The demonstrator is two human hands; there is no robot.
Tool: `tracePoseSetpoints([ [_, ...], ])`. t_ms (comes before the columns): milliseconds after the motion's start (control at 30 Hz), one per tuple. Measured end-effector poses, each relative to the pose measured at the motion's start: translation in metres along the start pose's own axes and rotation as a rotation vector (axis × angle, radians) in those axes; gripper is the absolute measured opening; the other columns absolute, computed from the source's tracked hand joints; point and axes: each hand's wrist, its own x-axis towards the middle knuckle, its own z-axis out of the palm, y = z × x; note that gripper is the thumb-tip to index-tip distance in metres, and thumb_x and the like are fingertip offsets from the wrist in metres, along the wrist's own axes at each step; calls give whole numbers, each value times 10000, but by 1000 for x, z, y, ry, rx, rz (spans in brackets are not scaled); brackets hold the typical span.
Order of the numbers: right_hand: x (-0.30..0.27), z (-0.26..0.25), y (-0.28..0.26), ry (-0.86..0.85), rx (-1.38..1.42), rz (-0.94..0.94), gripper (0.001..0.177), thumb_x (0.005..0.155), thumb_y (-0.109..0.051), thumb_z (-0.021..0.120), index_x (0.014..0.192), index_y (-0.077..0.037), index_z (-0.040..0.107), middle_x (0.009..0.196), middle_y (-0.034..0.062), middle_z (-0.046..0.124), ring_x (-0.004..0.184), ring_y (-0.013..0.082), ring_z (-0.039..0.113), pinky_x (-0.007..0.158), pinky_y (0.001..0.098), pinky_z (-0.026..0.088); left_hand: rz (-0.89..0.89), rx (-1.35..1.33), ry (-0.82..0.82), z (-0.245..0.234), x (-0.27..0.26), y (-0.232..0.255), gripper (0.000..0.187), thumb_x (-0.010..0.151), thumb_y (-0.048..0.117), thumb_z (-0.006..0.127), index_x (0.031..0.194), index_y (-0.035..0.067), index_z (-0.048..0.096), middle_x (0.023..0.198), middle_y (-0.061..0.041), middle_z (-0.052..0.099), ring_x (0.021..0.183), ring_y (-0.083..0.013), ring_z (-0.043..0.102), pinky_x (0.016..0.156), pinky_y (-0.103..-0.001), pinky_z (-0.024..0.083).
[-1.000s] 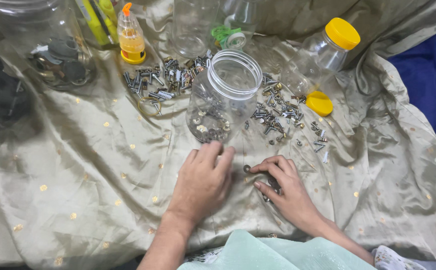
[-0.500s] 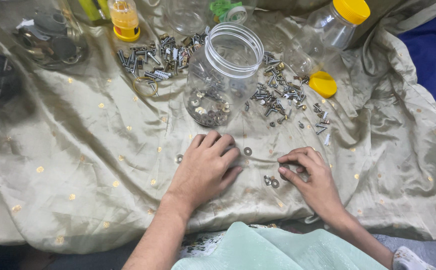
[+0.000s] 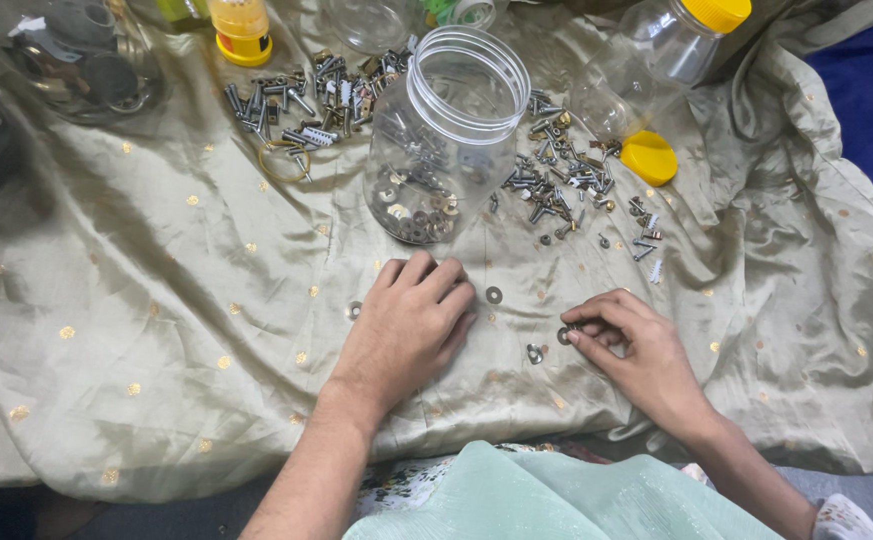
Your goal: The person sorts a mixed pile of screws, nuts, and washers on a cloth surface, picking items by hand and placing them into clear plastic jars. The person also uses a small bottle to apply liquid to a screw before continuing to sort the remaining hardware.
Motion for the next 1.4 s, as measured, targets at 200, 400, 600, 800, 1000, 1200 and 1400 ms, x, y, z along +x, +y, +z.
tracePoseSetpoints([
  [200,-6,3,-11,-50,-19,-47,410,717,-139,861,1112,-97,763,1100,23,626,800,136,603,747,262,533,1,-14,-54,-4,1,-1,323,819,326,759,962,52,665,1058,-91,599,1018,-288,535,879,-430,436],
  [400,5,25,-21,-75,83,-281,263,838,-118,788,1098,-93,756,1169,43,626,984,130,676,793,256,574,6,-43,-115,-9,2,-3,688,649,579,836,1024,29,661,1094,-116,577,1050,-305,523,902,-445,422],
  [600,26,30,-30,90,-61,-453,374,894,-210,750,1233,-71,673,1295,128,577,1221,288,574,1031,393,466,-5,-31,-122,-6,2,-4,1029,543,661,843,1280,0,561,1189,-143,566,1134,-323,521,981,-457,406],
  [800,37,40,-24,-91,-243,-608,488,995,-274,591,1435,-69,538,1572,182,429,1493,390,318,1192,489,259,-9,-31,-73,-4,2,-7,1248,494,752,829,1409,-16,467,1281,-189,549,1218,-363,500,1065,-488,359],
  [1000,50,42,-15,76,-119,-345,408,1053,-265,505,1421,-105,583,1583,104,489,1527,298,384,1244,427,306,-81,-83,-18,-5,1,-6,965,712,629,766,1361,-38,509,1234,-187,573,1166,-354,527,1025,-466,415],
  [1200,34,48,-23,-42,-90,-454,476,1076,-301,459,1489,-69,502,1631,132,406,1529,290,343,1241,433,268,-308,-271,193,-3,-4,-7,256,964,24,562,1217,-8,583,1079,-160,651,1054,-343,620,901,-441,506],
  [1400,36,45,-22,-80,-227,-529,525,1065,-255,483,1544,-43,449,1654,117,364,1552,302,278,1259,460,199,-366,-290,316,-4,-4,-12,342,836,-120,522,1154,-12,588,1032,-150,657,1024,-346,637,897,-432,525],
])
